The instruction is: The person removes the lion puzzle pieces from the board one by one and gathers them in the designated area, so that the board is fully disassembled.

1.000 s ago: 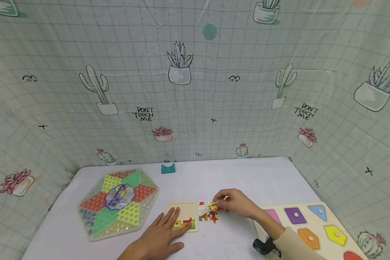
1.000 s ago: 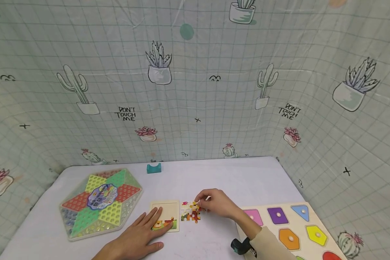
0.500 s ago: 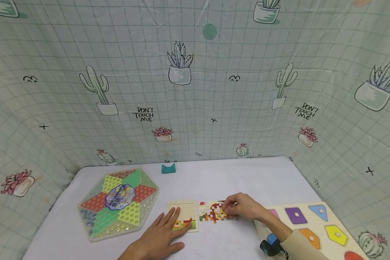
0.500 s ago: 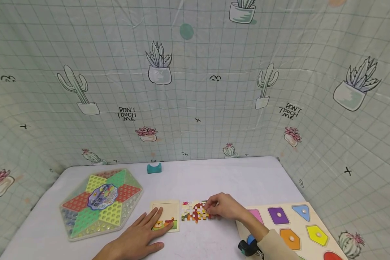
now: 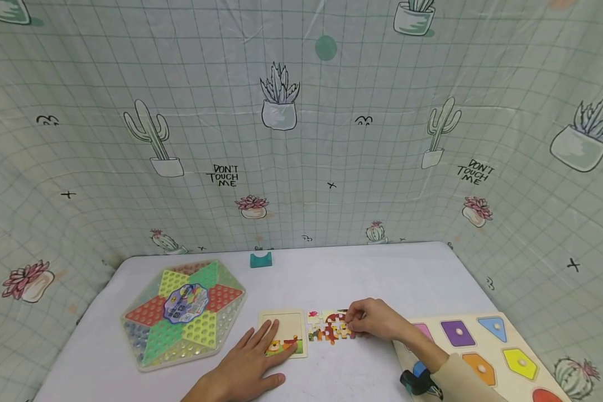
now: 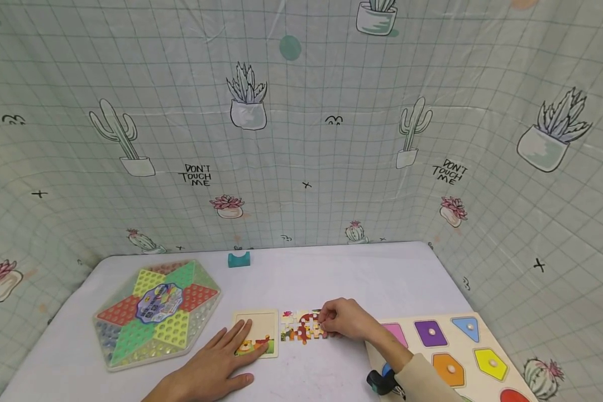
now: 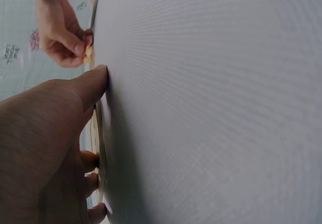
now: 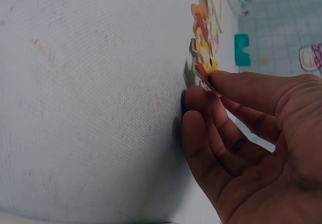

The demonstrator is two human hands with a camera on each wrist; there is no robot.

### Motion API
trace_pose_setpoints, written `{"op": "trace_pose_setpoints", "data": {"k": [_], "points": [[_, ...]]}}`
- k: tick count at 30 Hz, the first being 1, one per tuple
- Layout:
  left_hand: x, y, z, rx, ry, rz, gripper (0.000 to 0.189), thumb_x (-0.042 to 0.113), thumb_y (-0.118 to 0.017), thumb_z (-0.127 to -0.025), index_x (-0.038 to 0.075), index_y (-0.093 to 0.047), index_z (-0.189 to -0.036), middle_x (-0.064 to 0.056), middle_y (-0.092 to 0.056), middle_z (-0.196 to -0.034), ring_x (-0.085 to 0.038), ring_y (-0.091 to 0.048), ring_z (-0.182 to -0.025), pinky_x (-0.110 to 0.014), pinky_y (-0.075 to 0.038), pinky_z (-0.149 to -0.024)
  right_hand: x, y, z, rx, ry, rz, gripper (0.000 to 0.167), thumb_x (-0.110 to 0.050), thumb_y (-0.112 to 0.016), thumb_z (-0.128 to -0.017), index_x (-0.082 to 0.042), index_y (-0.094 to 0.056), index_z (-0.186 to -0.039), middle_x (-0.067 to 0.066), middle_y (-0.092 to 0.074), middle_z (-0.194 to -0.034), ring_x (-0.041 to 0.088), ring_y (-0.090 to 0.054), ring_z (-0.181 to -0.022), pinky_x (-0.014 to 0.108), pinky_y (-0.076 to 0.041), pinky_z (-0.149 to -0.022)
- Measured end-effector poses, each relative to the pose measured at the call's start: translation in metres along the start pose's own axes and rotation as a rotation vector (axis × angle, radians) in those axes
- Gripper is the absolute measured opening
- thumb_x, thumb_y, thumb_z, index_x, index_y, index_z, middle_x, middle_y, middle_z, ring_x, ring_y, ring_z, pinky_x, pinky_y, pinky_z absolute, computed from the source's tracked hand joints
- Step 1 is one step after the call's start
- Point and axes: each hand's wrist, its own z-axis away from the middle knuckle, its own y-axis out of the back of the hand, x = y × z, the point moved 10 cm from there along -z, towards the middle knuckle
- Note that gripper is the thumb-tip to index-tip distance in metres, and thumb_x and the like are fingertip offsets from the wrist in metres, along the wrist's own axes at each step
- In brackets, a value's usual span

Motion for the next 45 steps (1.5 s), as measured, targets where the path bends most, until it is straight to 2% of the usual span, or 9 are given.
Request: {"op": "trace_pose_setpoints", "data": {"k": [8,18,30,45], "points": [[-0.0006,-0.0019,-0.0004,0.003,-0.002,0.008,0.059,0.06,-0.049,-0.099,0.043,-0.038,-0.154,-0.017,-0.018,-0.167,-0.036,-0.015,-0.154,-0.061,-0.022,-0.117,0.0014,0.0017,-0.002,0.023,-0.014,0.067,0.005,-0.01,-0.075,-0.087,-0.01,-0.07,-0.089,-0.005,-0.064,-0.069,0.007,-0.058,-0.058,0.021,-0.047,-0.053],[-0.0001,-0.0022,0.0003,0.009,-0.009,0.01,0.059,0.06,-0.048,-0.099,0.043,-0.038,-0.154,-0.017,-0.019,-0.166,-0.036,-0.015,-0.154,-0.061,-0.023,-0.117,0.0013,0.0016,-0.0035,0.037,-0.018,0.115,0.009,-0.008,-0.077,-0.084,-0.01,-0.069,-0.089,-0.004,-0.063,-0.068,0.01,-0.057,-0.057,0.023,-0.046,-0.052],[0.0001,-0.0004,0.0015,0.021,-0.013,-0.003,0.059,0.058,-0.049,-0.099,0.042,-0.038,-0.154,-0.018,-0.02,-0.166,-0.036,-0.016,-0.154,-0.06,-0.023,-0.117,0.0003,0.0015,-0.0043,0.068,-0.03,0.222,0.016,-0.012,-0.082,-0.082,-0.013,-0.067,-0.089,-0.008,-0.057,-0.069,0.008,-0.05,-0.062,0.024,-0.041,-0.057],[-0.0016,0.0003,0.0007,0.019,-0.014,0.013,0.059,0.06,-0.047,-0.099,0.043,-0.036,-0.155,-0.018,-0.017,-0.167,-0.036,-0.014,-0.154,-0.061,-0.022,-0.118,-0.0034,0.002,-0.0063,0.054,-0.014,0.213,0.018,-0.008,-0.082,-0.081,-0.011,-0.067,-0.089,-0.006,-0.058,-0.07,0.008,-0.052,-0.062,0.023,-0.042,-0.057]]}}
